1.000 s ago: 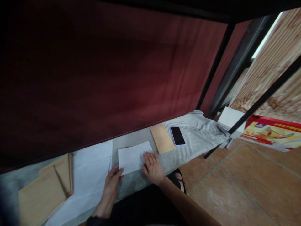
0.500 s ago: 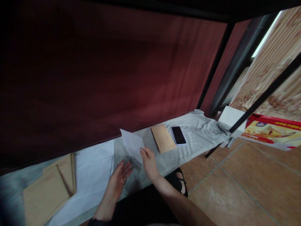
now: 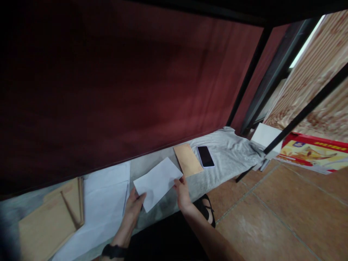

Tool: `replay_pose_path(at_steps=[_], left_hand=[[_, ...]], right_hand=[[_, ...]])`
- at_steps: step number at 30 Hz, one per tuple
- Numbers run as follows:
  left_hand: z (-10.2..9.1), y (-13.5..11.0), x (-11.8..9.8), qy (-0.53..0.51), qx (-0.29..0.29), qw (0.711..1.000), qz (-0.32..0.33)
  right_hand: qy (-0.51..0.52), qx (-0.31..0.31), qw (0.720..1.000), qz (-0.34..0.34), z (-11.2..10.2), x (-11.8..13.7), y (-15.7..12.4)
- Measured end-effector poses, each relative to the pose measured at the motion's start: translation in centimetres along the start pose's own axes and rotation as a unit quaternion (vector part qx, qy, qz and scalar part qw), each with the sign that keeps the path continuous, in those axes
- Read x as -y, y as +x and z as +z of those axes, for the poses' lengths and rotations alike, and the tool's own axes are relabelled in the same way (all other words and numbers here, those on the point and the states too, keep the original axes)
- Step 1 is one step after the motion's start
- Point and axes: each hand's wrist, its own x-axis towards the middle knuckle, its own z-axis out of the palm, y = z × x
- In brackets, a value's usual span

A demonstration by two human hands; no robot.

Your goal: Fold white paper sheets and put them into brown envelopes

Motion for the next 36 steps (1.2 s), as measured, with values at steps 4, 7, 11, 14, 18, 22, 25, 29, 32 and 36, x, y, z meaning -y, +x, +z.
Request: replay_pose_path(at_steps=[4, 7, 11, 14, 18, 22, 25, 29, 32, 36], left_hand=[[-0.7, 1.6, -0.3, 0.035, 0.053, 0.996, 0.055], [-0.9, 2.8, -0.5, 0.1, 0.045, 0.988, 0.107], [-0.7, 3.9, -0.7, 0.174, 0.042, 0.978, 0.111], [-0.5, 4.6, -0.8, 0.185, 0.056, 0.975, 0.105], [-0.8, 5.1, -0.8, 0.209, 0.05, 0.97, 0.111], [-0.1, 3.6, 0.2, 0.291, -0.047, 0.937, 0.186], [2.0, 1.4, 2.1, 0.396, -0.042, 0.863, 0.31], [4.7, -1.1, 4.6, 0.458, 0.088, 0.803, 0.371], [4.8, -1.7, 5.2, 0.51, 0.118, 0.764, 0.377], [3.6, -1.5, 4.7, 0.541, 0.113, 0.755, 0.354]], right_hand=[[-0.045, -0.026, 0.998, -0.02, -1.2, -1.4, -0.1], [-0.121, -0.043, 0.988, -0.088, -2.1, -1.1, -0.5], [-0.265, 0.082, 0.943, -0.185, -2.5, 0.3, -1.1], [-0.386, 0.152, 0.874, -0.251, -2.0, 0.8, -1.2], [-0.473, 0.171, 0.819, -0.276, -1.4, 0.1, -1.1], [-0.498, 0.163, 0.808, -0.269, -1.3, -0.6, -1.2], [-0.499, 0.166, 0.808, -0.267, -1.3, -0.6, -1.3], [-0.503, 0.186, 0.799, -0.272, -1.6, -0.5, -1.3], [-0.506, 0.198, 0.791, -0.279, -1.7, -0.7, -1.3], [-0.504, 0.183, 0.798, -0.273, -1.7, -1.0, -1.3]])
